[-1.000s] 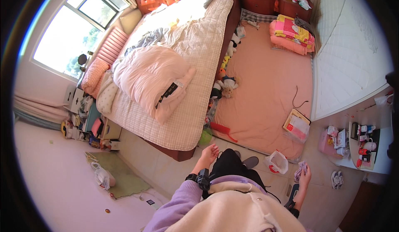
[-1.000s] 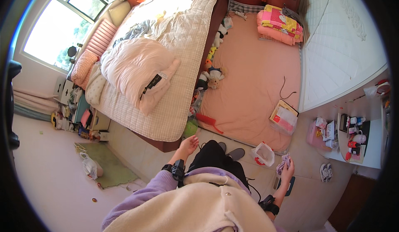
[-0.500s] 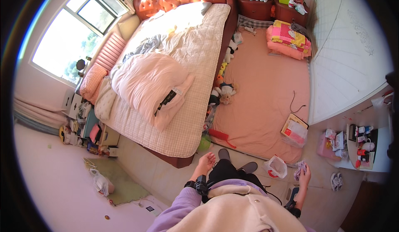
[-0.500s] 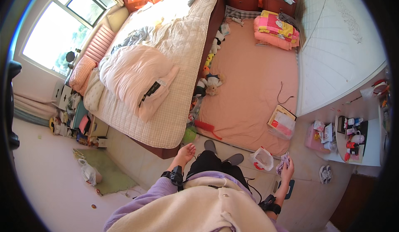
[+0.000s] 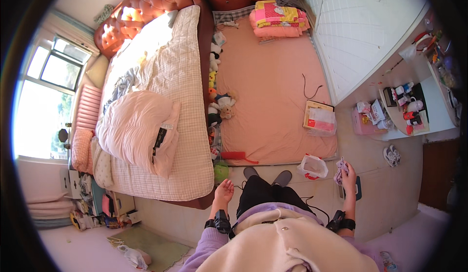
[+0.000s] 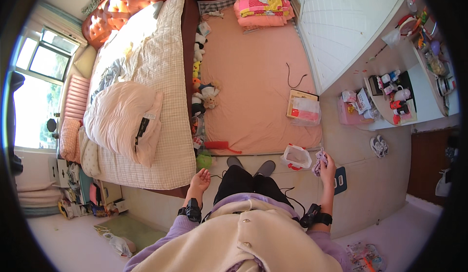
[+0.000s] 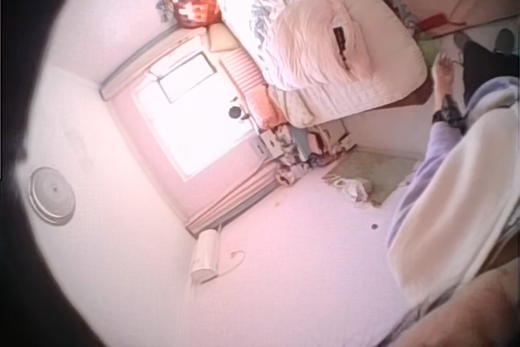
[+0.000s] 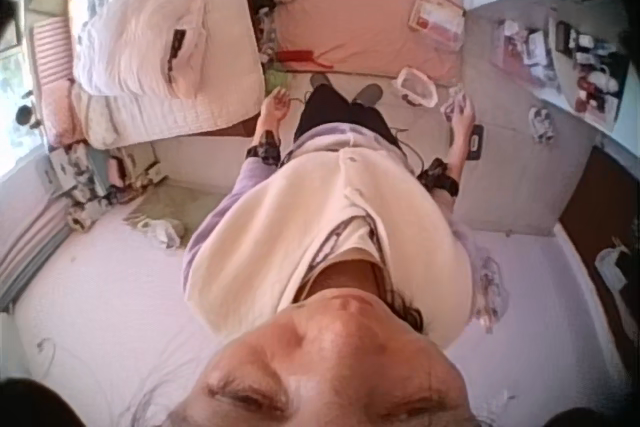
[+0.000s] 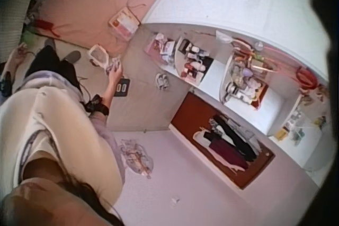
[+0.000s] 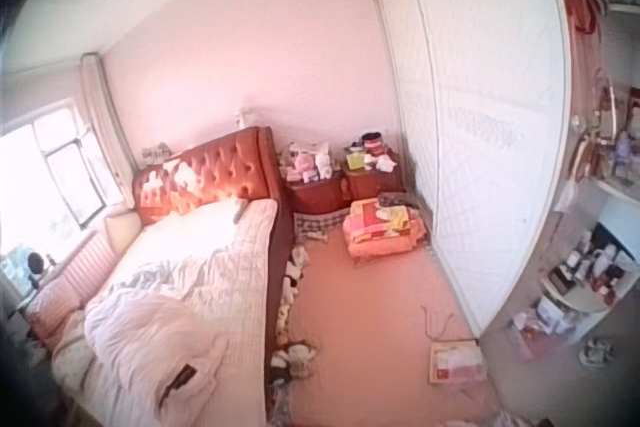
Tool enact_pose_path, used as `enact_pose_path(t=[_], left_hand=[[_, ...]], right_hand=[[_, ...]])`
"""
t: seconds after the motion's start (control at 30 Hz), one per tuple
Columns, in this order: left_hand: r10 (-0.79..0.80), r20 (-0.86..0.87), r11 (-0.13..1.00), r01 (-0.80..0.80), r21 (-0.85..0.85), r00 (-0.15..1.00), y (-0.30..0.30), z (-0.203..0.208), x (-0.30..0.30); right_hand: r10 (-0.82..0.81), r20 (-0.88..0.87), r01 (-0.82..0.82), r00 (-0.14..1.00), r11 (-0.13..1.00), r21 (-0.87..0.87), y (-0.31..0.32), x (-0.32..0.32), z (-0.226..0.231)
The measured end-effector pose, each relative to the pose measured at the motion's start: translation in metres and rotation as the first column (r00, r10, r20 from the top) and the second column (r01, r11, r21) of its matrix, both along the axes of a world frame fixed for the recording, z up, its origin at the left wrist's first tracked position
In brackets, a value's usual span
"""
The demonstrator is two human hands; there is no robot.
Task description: The person wipes a green mat and surrounding floor with a cloth, then moves a plastic bag and hangers to continue cleaning. They wipe the bed surface and pick up small debris, placing it into a plastic bag.
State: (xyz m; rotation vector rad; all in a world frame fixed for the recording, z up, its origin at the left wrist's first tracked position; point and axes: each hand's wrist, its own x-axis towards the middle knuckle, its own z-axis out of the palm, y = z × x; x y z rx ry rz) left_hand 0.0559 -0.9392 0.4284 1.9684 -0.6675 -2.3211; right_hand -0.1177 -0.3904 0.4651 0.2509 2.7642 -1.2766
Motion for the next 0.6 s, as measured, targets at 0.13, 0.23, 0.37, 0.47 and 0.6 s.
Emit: enact_pose_path(t=[0.13,0.23,0.37,0.47,0.6], left_hand=[[-0.032,-0.003,0.999,0.032,-0.016,0.999,0.0,-0.002,-0.007],[-0.057,0.007,0.998,0.057,-0.027,0.998,-0.001,-0.004,-0.016],[-0.077,0.004,0.997,0.077,-0.025,0.997,0.001,-0.006,-0.032],[-0.104,0.043,0.994,0.105,-0.022,0.994,0.003,-0.009,-0.048],[-0.159,0.011,0.987,0.159,0.002,0.987,0.003,-0.015,-0.069]], right_hand=[[-0.037,0.012,0.037,0.999,0.999,0.012,0.012,0.009,0.005],[-0.046,0.026,0.045,0.999,0.999,0.024,0.016,0.013,0.005],[-0.067,0.054,0.065,0.996,0.997,0.04,0.019,0.019,0.005],[-0.094,0.067,0.09,0.993,0.994,0.07,0.021,0.024,0.005],[-0.166,0.114,0.166,0.98,0.986,0.002,0.028,0.03,0.002]])
